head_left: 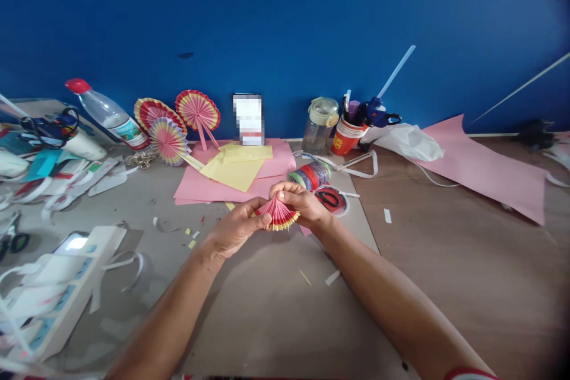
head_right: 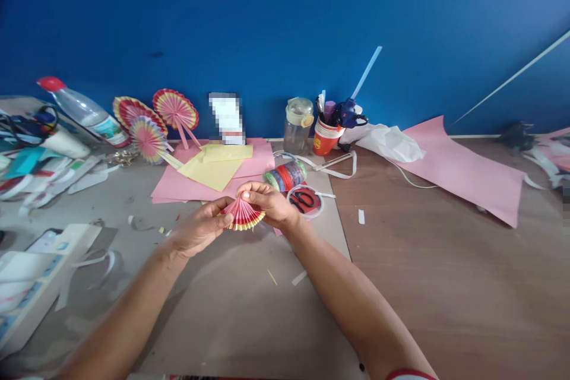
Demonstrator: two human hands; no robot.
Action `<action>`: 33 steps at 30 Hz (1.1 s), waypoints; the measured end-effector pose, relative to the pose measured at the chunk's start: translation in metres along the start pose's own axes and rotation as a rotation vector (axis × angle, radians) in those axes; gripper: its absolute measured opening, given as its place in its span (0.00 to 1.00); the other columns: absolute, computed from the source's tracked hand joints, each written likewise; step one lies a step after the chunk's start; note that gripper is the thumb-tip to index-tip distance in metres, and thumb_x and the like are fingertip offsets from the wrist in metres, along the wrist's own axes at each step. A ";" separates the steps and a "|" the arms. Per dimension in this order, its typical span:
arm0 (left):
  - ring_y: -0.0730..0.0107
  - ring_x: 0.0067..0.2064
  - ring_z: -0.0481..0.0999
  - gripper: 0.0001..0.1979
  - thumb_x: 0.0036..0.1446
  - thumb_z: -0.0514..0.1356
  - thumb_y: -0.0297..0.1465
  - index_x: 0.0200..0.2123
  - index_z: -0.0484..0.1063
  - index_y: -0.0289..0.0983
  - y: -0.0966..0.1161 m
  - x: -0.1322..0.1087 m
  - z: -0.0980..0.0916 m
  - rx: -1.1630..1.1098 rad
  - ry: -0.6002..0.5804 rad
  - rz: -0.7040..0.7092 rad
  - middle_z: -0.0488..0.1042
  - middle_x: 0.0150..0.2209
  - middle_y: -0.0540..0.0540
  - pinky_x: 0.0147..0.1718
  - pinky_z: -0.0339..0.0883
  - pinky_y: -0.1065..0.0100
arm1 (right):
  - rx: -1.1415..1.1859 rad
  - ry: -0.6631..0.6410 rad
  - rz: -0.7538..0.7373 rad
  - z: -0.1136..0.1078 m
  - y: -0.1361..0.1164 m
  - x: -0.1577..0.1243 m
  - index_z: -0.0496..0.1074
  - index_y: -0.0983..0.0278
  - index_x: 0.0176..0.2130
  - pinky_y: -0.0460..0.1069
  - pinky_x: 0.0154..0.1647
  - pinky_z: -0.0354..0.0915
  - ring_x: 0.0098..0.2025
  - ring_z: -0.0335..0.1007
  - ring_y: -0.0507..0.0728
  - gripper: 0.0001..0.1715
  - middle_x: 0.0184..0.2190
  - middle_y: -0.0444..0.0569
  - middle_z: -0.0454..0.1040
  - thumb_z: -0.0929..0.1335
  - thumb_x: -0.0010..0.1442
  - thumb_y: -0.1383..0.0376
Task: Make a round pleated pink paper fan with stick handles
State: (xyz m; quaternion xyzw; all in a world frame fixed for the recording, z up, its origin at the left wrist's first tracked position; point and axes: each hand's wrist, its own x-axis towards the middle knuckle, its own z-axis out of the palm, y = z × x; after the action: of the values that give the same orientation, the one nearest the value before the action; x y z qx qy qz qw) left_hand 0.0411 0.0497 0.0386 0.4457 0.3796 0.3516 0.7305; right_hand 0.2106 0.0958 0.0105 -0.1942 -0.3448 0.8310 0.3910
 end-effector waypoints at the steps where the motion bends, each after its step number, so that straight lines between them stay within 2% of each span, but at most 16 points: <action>1: 0.71 0.35 0.69 0.16 0.49 0.66 0.38 0.38 0.72 0.34 0.000 0.000 0.000 -0.002 -0.008 0.000 0.71 0.34 0.46 0.37 0.61 0.69 | 0.000 -0.002 0.001 0.000 0.000 0.000 0.73 0.66 0.30 0.44 0.23 0.63 0.21 0.66 0.49 0.15 0.21 0.42 0.73 0.76 0.44 0.61; 5: 0.70 0.35 0.68 0.19 0.49 0.65 0.41 0.39 0.72 0.34 0.001 0.000 -0.001 0.013 -0.021 -0.014 0.70 0.34 0.46 0.36 0.60 0.68 | -0.017 -0.009 0.001 0.000 0.001 0.000 0.72 0.67 0.29 0.44 0.23 0.62 0.21 0.66 0.48 0.16 0.21 0.42 0.72 0.76 0.44 0.60; 9: 0.68 0.37 0.68 0.17 0.53 0.62 0.42 0.38 0.72 0.34 0.001 -0.001 -0.005 0.109 0.013 0.012 0.71 0.35 0.45 0.39 0.60 0.66 | -0.057 0.009 -0.015 0.002 0.000 -0.001 0.72 0.67 0.28 0.43 0.21 0.57 0.19 0.61 0.47 0.17 0.18 0.41 0.69 0.76 0.44 0.59; 14: 0.70 0.34 0.67 0.15 0.54 0.61 0.42 0.37 0.72 0.35 -0.004 0.003 -0.014 0.184 0.132 0.116 0.71 0.32 0.47 0.36 0.60 0.68 | -0.139 0.042 -0.064 0.008 -0.001 -0.002 0.73 0.66 0.27 0.42 0.18 0.49 0.18 0.53 0.45 0.16 0.16 0.39 0.65 0.76 0.44 0.58; 16: 0.70 0.33 0.67 0.16 0.53 0.61 0.42 0.37 0.71 0.35 -0.005 0.004 -0.014 0.174 0.178 0.134 0.71 0.32 0.48 0.34 0.60 0.69 | -0.174 0.056 -0.097 0.010 -0.001 -0.002 0.73 0.66 0.26 0.43 0.19 0.49 0.19 0.53 0.45 0.15 0.17 0.39 0.64 0.76 0.43 0.58; 22: 0.74 0.29 0.65 0.14 0.53 0.61 0.41 0.36 0.71 0.35 -0.006 0.005 -0.009 0.178 0.202 0.172 0.69 0.28 0.50 0.29 0.58 0.71 | -0.223 0.101 -0.137 0.013 0.003 -0.001 0.73 0.66 0.24 0.43 0.21 0.49 0.21 0.53 0.46 0.14 0.18 0.39 0.63 0.76 0.42 0.58; 27: 0.76 0.25 0.62 0.15 0.55 0.59 0.42 0.34 0.69 0.35 -0.003 0.004 -0.006 0.323 0.251 0.197 0.65 0.24 0.53 0.26 0.57 0.72 | -0.278 0.115 -0.141 0.011 0.005 0.000 0.73 0.65 0.25 0.44 0.24 0.52 0.21 0.52 0.46 0.14 0.17 0.38 0.61 0.75 0.44 0.58; 30: 0.73 0.29 0.67 0.13 0.56 0.58 0.41 0.36 0.70 0.36 -0.001 0.004 -0.006 0.491 0.307 0.238 0.69 0.27 0.50 0.30 0.61 0.70 | -0.382 0.158 -0.197 0.009 0.006 0.002 0.73 0.65 0.27 0.45 0.26 0.54 0.23 0.54 0.47 0.14 0.21 0.40 0.65 0.74 0.46 0.57; 33: 0.68 0.39 0.72 0.08 0.55 0.59 0.35 0.36 0.70 0.37 -0.002 0.006 -0.007 0.686 0.421 0.387 0.72 0.37 0.46 0.41 0.64 0.66 | -0.533 0.169 -0.306 0.008 0.006 0.004 0.73 0.64 0.30 0.46 0.30 0.58 0.27 0.59 0.49 0.12 0.26 0.42 0.68 0.72 0.50 0.58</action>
State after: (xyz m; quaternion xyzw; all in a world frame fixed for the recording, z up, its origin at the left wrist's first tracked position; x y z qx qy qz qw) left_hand 0.0379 0.0566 0.0331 0.6438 0.5242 0.4187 0.3680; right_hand 0.2006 0.0928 0.0111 -0.3040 -0.5419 0.6239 0.4739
